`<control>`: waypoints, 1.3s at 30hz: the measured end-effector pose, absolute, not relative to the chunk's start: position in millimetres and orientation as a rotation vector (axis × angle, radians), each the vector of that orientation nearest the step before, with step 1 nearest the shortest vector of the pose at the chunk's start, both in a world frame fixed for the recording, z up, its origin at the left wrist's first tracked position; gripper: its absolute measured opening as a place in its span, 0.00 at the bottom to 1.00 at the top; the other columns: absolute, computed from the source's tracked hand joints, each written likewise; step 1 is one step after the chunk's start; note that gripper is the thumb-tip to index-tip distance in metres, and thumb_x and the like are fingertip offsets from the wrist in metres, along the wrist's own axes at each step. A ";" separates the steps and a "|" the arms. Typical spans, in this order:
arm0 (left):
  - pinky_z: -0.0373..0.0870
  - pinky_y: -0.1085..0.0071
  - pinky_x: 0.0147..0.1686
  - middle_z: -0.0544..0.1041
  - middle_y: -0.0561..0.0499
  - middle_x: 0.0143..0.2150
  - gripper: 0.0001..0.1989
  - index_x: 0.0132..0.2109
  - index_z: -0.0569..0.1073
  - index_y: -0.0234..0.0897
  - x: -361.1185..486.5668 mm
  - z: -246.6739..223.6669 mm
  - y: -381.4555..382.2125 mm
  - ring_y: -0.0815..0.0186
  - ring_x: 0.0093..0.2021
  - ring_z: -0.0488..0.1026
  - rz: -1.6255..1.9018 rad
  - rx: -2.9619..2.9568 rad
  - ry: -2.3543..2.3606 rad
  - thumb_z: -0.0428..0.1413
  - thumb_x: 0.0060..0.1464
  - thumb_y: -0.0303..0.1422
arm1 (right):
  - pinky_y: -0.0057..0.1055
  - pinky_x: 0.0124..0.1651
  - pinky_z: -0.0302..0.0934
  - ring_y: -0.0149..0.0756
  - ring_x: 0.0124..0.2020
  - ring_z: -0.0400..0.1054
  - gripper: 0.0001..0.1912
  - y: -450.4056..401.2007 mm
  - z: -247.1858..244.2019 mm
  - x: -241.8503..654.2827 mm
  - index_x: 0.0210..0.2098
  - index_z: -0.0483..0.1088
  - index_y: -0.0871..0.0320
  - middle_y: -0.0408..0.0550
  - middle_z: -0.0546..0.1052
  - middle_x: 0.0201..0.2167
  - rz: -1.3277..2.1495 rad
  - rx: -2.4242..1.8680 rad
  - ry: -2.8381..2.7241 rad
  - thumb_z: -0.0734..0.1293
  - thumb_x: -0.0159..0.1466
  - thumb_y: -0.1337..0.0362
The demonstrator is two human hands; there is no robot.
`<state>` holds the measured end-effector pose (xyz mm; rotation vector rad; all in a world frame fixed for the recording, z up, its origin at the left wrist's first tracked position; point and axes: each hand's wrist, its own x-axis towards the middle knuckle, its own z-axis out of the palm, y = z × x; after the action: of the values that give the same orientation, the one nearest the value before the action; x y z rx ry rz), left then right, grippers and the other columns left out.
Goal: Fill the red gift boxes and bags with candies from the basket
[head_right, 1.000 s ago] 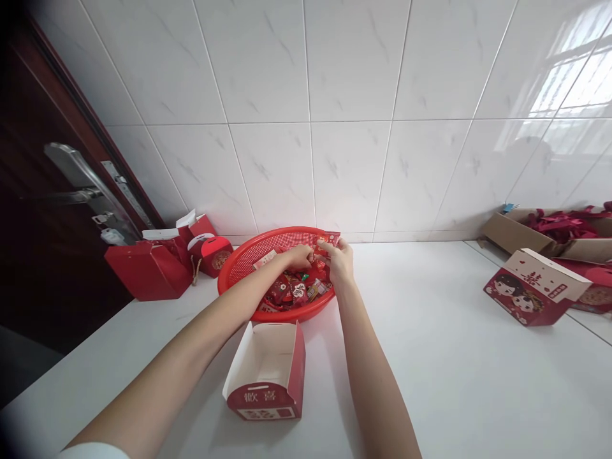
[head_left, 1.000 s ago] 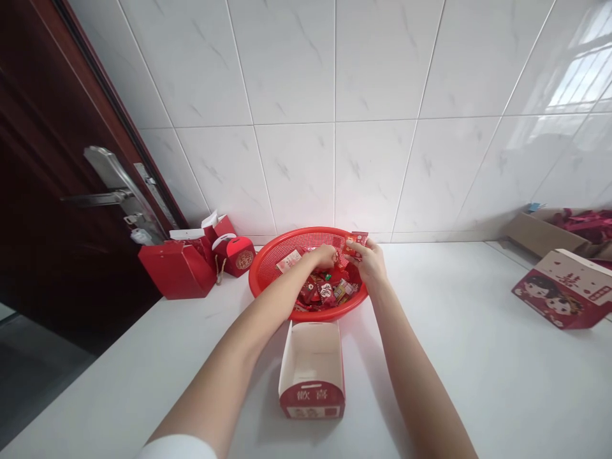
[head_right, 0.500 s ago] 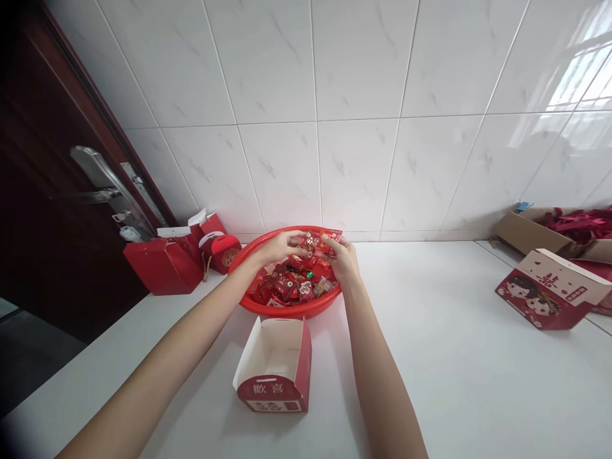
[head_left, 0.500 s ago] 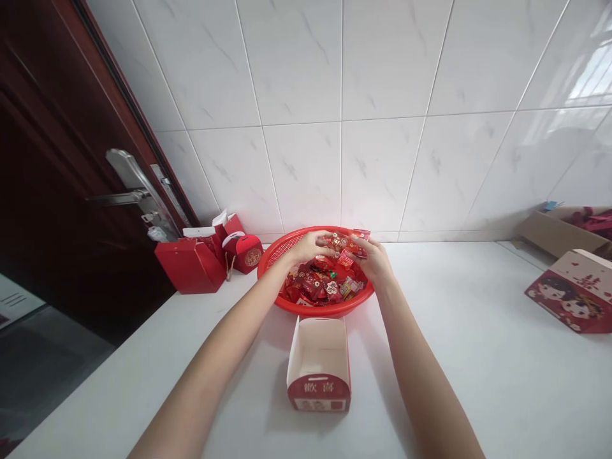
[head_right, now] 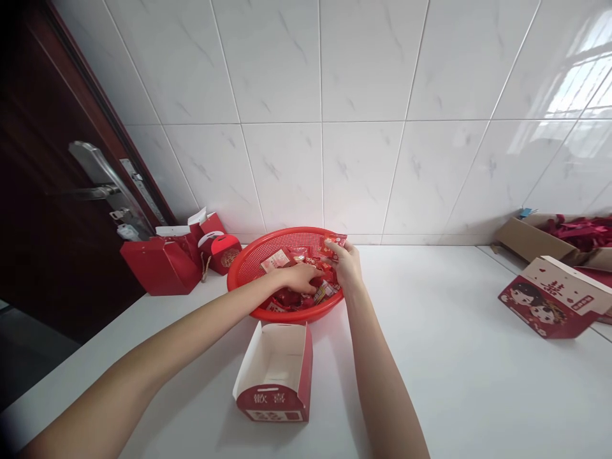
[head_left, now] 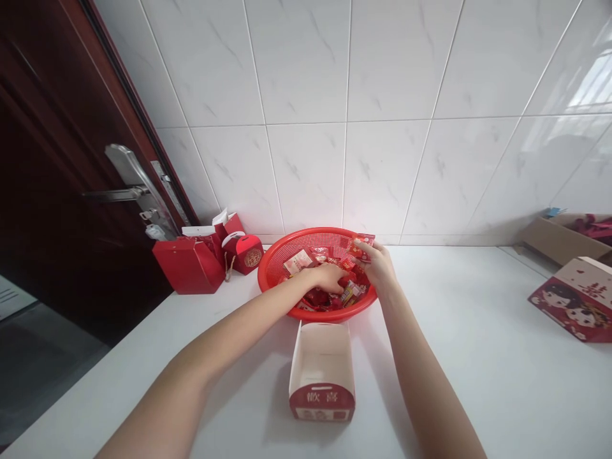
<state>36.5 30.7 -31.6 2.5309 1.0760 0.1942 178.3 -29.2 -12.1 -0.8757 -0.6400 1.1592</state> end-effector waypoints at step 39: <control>0.73 0.63 0.49 0.83 0.47 0.31 0.20 0.34 0.82 0.35 6.2 4.8 46.7 0.62 0.35 0.80 0.789 1.571 0.695 0.72 0.41 0.48 | 0.24 0.28 0.74 0.35 0.29 0.80 0.06 -32.3 -7.2 175.4 0.26 0.76 0.60 0.45 0.81 0.26 1.247 -0.808 -0.579 0.76 0.57 0.70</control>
<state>6.2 46.7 4.8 1.5710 0.6948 0.7887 175.4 -32.3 -7.2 -0.8080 -0.5785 1.2470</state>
